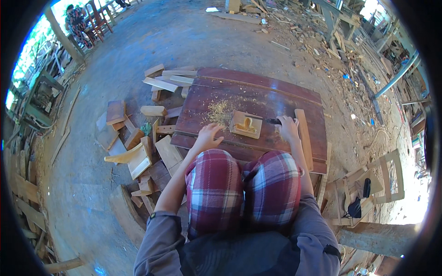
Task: The recorder is using a hammer and a chisel to shape or hollow out a piece of wood on a workbench.
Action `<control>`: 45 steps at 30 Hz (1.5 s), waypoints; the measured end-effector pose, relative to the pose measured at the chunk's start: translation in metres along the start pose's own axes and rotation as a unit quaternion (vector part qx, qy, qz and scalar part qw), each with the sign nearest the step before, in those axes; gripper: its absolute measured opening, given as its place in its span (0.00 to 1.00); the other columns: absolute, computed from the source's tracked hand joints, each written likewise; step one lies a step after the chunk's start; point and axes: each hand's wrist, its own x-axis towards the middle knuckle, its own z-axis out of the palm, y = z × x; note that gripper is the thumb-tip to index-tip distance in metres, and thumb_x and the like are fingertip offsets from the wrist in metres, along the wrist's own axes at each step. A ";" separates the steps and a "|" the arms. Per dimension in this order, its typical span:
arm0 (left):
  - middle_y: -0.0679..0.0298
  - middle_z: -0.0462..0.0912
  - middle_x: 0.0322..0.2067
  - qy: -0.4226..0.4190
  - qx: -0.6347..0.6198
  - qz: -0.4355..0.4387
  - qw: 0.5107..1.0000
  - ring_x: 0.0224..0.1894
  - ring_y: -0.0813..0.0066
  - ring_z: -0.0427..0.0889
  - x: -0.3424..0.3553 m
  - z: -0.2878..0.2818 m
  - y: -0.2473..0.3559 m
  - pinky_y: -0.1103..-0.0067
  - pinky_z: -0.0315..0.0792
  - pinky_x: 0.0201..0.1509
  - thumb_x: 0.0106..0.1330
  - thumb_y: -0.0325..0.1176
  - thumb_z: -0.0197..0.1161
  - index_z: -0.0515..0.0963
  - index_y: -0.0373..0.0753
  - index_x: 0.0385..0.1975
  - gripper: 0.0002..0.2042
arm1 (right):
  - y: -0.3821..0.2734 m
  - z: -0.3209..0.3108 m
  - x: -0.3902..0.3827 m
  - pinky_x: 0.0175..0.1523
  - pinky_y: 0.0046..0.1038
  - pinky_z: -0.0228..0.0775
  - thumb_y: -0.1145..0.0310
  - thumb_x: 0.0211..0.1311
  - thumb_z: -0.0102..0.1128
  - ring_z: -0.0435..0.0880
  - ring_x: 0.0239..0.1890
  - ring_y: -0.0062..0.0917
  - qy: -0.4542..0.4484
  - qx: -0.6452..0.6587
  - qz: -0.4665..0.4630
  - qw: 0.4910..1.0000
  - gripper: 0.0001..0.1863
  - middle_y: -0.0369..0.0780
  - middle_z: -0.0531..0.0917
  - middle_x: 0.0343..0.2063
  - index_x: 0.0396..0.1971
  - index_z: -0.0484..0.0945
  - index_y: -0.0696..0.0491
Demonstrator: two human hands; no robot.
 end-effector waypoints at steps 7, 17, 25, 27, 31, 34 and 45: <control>0.55 0.60 0.67 -0.049 0.082 0.174 0.980 0.70 0.55 0.56 0.037 0.050 0.003 0.61 0.51 0.72 0.61 0.44 0.64 0.65 0.43 0.64 0.31 | -0.038 -0.122 0.001 0.50 0.39 0.74 0.52 0.55 0.66 0.83 0.46 0.37 -0.180 -0.011 0.083 0.980 0.19 0.42 0.85 0.41 0.44 0.84 0.46; 0.51 0.60 0.66 0.134 0.050 0.095 0.985 0.65 0.52 0.62 0.032 0.060 -0.002 0.60 0.57 0.68 0.54 0.43 0.71 0.71 0.36 0.51 0.27 | -0.095 -0.157 0.051 0.37 0.32 0.79 0.53 0.49 0.70 0.87 0.30 0.29 -0.360 -0.086 0.065 0.927 0.15 0.42 0.86 0.26 0.29 0.87 0.50; 0.50 0.78 0.46 0.010 0.041 0.005 0.999 0.53 0.49 0.74 0.080 0.036 -0.035 0.56 0.66 0.55 0.41 0.62 0.70 0.79 0.40 0.42 0.34 | -0.022 -0.079 0.042 0.24 0.31 0.72 0.56 0.50 0.70 0.81 0.18 0.26 -0.356 0.019 -0.055 0.933 0.14 0.40 0.83 0.17 0.24 0.86 0.53; 0.47 0.76 0.49 0.090 0.084 -0.038 0.992 0.56 0.43 0.70 0.050 0.054 -0.070 0.51 0.62 0.58 0.39 0.65 0.69 0.79 0.39 0.42 0.37 | -0.047 -0.069 0.040 0.25 0.29 0.73 0.55 0.50 0.70 0.82 0.18 0.25 -0.366 0.024 -0.067 0.928 0.15 0.40 0.82 0.16 0.20 0.84 0.53; 0.41 0.70 0.52 0.011 0.042 -0.054 0.998 0.63 0.40 0.60 0.042 0.056 -0.043 0.51 0.53 0.64 0.40 0.63 0.71 0.71 0.28 0.48 0.44 | -0.055 -0.099 0.012 0.24 0.24 0.72 0.64 0.52 0.73 0.81 0.18 0.18 -0.380 0.148 0.151 0.900 0.09 0.37 0.82 0.17 0.28 0.87 0.53; 0.40 0.75 0.44 0.010 0.045 -0.075 0.996 0.55 0.41 0.71 0.028 0.027 -0.017 0.55 0.63 0.59 0.40 0.59 0.74 0.70 0.28 0.45 0.41 | -0.050 -0.100 0.011 0.25 0.25 0.73 0.63 0.51 0.74 0.81 0.18 0.20 -0.364 0.162 0.129 0.908 0.12 0.38 0.84 0.19 0.32 0.88 0.54; 0.49 0.74 0.37 0.263 -0.054 -0.090 0.959 0.35 0.45 0.81 0.014 -0.015 0.011 0.56 0.75 0.35 0.63 0.36 0.59 0.69 0.36 0.42 0.14 | -0.025 -0.101 0.005 0.14 0.26 0.64 0.69 0.52 0.72 0.75 0.10 0.21 -0.298 0.233 0.125 0.917 0.11 0.39 0.78 0.12 0.22 0.84 0.62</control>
